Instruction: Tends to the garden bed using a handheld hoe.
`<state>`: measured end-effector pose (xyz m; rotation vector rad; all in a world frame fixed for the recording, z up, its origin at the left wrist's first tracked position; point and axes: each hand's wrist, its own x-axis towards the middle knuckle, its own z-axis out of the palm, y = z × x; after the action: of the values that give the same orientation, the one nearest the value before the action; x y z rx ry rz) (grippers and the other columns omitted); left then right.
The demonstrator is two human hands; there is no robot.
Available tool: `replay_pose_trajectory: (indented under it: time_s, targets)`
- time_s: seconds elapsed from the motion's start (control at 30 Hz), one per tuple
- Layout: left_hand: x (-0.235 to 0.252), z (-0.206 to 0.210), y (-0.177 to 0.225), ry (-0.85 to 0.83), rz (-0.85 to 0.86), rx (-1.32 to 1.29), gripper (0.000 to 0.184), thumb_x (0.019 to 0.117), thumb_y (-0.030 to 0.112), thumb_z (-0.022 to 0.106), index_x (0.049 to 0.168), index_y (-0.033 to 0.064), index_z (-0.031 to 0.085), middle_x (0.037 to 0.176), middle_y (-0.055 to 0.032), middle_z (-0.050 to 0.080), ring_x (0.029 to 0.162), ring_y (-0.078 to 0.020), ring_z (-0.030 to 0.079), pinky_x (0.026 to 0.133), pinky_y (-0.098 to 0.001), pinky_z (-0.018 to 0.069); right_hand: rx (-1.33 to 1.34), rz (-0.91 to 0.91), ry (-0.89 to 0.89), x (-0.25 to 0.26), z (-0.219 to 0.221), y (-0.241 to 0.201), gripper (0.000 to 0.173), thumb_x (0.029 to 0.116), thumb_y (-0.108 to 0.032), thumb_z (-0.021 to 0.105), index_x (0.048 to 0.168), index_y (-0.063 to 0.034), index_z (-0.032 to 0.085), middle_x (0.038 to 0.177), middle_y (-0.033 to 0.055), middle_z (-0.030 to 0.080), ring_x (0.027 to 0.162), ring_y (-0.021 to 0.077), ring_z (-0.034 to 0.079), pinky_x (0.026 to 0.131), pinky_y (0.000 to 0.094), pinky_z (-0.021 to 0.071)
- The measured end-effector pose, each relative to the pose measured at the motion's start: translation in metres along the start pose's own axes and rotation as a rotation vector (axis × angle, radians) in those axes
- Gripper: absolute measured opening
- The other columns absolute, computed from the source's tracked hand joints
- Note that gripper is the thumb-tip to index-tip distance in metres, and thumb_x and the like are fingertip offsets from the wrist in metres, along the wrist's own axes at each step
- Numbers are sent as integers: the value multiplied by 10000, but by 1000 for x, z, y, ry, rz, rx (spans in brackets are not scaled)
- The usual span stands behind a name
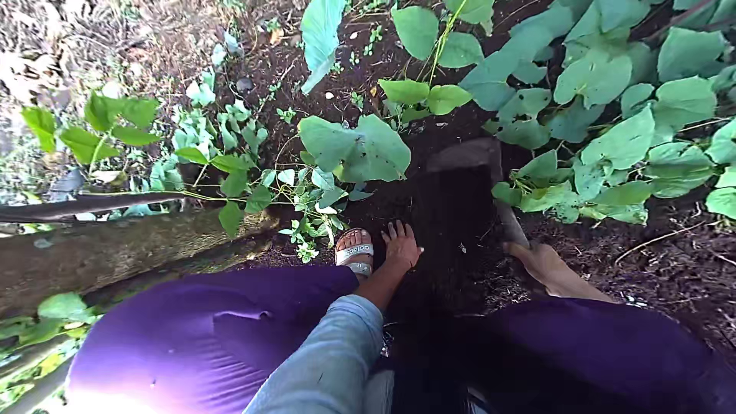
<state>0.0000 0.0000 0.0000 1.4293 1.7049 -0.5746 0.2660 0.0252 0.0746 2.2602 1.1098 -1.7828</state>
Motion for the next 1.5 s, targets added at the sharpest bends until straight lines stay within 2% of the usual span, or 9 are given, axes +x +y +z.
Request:
replay_pose_trajectory:
  time_s: [0.1,0.27,0.37,0.57,0.87,1.0,1.23,1.4,1.5]
  targets:
    - [-5,7,6,-126,37,148,1027,961,496,683,1626,-52,124,1702,-294,-36,1573,-500,-19,1197,-752,69,121,34,65,45,34,-16,468,1057,-393,572,1183,58,570,966,184,599,812,264,590,769,486,511]
    - [-11,7,-7,-177,48,180,1062,948,410,731,1629,-52,59,1711,-241,-122,1584,-458,-67,1186,-727,195,-277,42,-61,12,29,8,498,1060,-374,581,1180,108,604,1077,306,640,1007,408,636,908,607,469]
    - [-8,12,-1,-154,66,197,1033,953,377,727,1616,-83,83,1700,-282,-107,1568,-510,-55,1182,-732,193,-178,27,-10,1,-8,-13,412,1059,-375,577,1137,29,595,861,120,580,685,192,574,668,396,518]
    - [-5,5,-4,-220,67,212,1071,936,352,757,1642,-14,39,1726,-179,-136,1570,-485,-107,1152,-779,186,365,-91,213,94,29,-65,558,1019,-303,627,1443,23,468,1317,299,576,1123,408,607,926,609,499]
    - [-8,1,-11,-262,92,236,1053,979,378,699,1646,16,-31,1722,-140,-185,1567,-461,-165,1153,-791,134,327,35,183,62,-7,-81,491,1059,-349,573,1300,79,548,1120,228,615,940,281,611,852,478,518]
    - [-6,8,-19,-253,116,228,1060,981,427,682,1650,35,-40,1723,-126,-192,1566,-448,-185,1156,-793,115,477,-45,185,109,16,-93,568,1085,-358,517,1479,44,446,1448,295,510,1307,396,534,1073,583,440]
    - [-8,9,-18,-251,93,240,1049,989,438,669,1653,49,-43,1728,-114,-173,1569,-439,-183,1173,-776,92,8,4,96,55,16,-44,474,1063,-349,556,1244,88,578,1188,301,617,1130,412,607,955,605,460]
    - [-14,5,-19,-217,120,234,1034,983,448,673,1650,17,12,1732,-146,-126,1572,-464,-142,1167,-783,114,287,-104,143,94,3,-101,530,1088,-347,514,1389,89,510,1296,337,587,1173,437,600,999,609,467]
    - [-9,13,-20,-196,134,232,1048,972,449,688,1650,13,19,1734,-143,-122,1574,-462,-133,1164,-784,123,360,-69,2,137,16,-97,547,1085,-441,475,1377,20,512,1109,207,597,917,291,615,837,491,540]
